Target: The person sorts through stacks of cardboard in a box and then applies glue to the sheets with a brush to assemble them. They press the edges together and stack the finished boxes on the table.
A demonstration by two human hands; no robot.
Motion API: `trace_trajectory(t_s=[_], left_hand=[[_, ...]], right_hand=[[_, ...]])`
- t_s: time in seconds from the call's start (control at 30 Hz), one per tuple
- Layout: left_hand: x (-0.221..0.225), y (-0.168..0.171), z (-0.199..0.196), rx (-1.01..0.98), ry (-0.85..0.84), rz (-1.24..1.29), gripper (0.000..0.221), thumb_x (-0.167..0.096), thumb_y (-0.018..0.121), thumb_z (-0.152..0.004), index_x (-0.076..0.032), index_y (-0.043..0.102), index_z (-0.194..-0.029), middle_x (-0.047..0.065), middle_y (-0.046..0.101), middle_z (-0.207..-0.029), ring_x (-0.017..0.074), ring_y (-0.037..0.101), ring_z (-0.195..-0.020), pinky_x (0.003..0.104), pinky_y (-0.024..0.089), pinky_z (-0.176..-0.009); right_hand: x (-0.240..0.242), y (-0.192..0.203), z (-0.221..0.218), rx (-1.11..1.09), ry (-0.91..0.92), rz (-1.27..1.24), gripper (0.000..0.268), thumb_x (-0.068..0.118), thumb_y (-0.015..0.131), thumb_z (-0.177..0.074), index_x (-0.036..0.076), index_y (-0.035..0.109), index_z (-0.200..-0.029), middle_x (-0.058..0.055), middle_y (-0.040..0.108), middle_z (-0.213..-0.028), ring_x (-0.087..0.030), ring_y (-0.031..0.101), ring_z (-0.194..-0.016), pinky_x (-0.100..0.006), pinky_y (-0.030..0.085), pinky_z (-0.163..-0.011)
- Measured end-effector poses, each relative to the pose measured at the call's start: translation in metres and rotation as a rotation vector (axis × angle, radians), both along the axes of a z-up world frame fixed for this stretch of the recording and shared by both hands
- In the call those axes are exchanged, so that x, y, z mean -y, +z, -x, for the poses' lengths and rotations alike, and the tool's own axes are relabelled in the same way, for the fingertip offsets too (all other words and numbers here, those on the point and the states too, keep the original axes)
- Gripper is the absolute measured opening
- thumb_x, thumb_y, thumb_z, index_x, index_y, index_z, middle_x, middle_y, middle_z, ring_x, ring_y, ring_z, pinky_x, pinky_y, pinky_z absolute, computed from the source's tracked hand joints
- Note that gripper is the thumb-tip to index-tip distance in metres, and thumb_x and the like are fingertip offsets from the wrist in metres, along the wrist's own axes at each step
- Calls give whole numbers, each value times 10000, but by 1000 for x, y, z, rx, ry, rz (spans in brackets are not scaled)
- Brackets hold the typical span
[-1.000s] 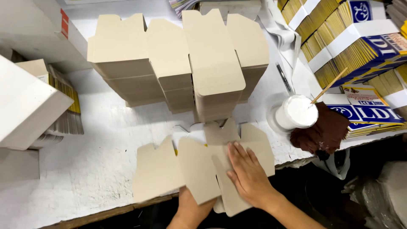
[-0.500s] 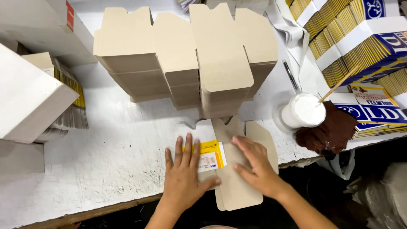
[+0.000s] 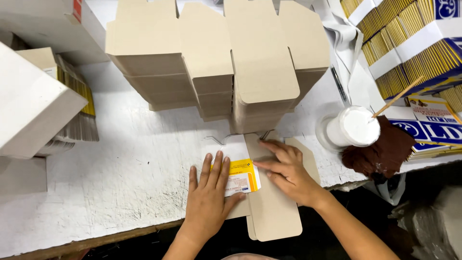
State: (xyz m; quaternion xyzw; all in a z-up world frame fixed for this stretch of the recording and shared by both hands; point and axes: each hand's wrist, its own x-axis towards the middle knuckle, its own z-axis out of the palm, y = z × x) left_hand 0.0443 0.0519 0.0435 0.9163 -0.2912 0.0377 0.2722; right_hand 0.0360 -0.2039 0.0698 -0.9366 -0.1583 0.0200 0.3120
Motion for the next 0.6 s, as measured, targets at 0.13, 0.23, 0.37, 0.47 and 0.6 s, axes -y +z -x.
trace_trajectory(t_s=[0.13,0.23,0.37,0.47,0.6], left_hand=[[1,-5,-2,31,17,-18,890,-586,609,-881,1,371,-1507,192,320,-1599,389,233,-1497,639,175,-1145],[1,-6,0,35,16,-51,885,-593,584,-891,-4,366,-1514,189,316,-1601,383,225,-1498,636,180,-1148],[1,-7,0,58,6,-70,851,-580,550,-922,-2,361,-1517,191,310,-1607,387,209,-1504,639,181,-1145],[1,-8,1,63,7,-79,849,-583,540,-921,-4,363,-1516,187,307,-1609,386,202,-1506,642,178,-1144],[2,-9,1,59,14,-65,858,-593,540,-919,-7,367,-1521,171,304,-1617,371,190,-1520,641,167,-1156]], right_hand=[[1,-2,-3,-2,10,13,414,103,618,-892,222,747,-1267,-66,417,-1596,-297,276,-1498,-485,151,-1169],[1,-2,6,28,26,29,408,95,632,-885,227,753,-1252,-60,426,-1589,-301,281,-1503,-486,155,-1173],[2,-2,37,80,78,55,454,78,646,-852,250,753,-1258,-54,421,-1595,-293,298,-1510,-501,170,-1201],[4,4,56,114,92,76,508,72,648,-823,262,736,-1286,-76,396,-1609,-299,285,-1512,-509,162,-1193],[30,-8,62,232,-300,-45,577,146,642,-910,181,521,-1472,-155,324,-1645,-347,267,-1529,-502,206,-1222]])
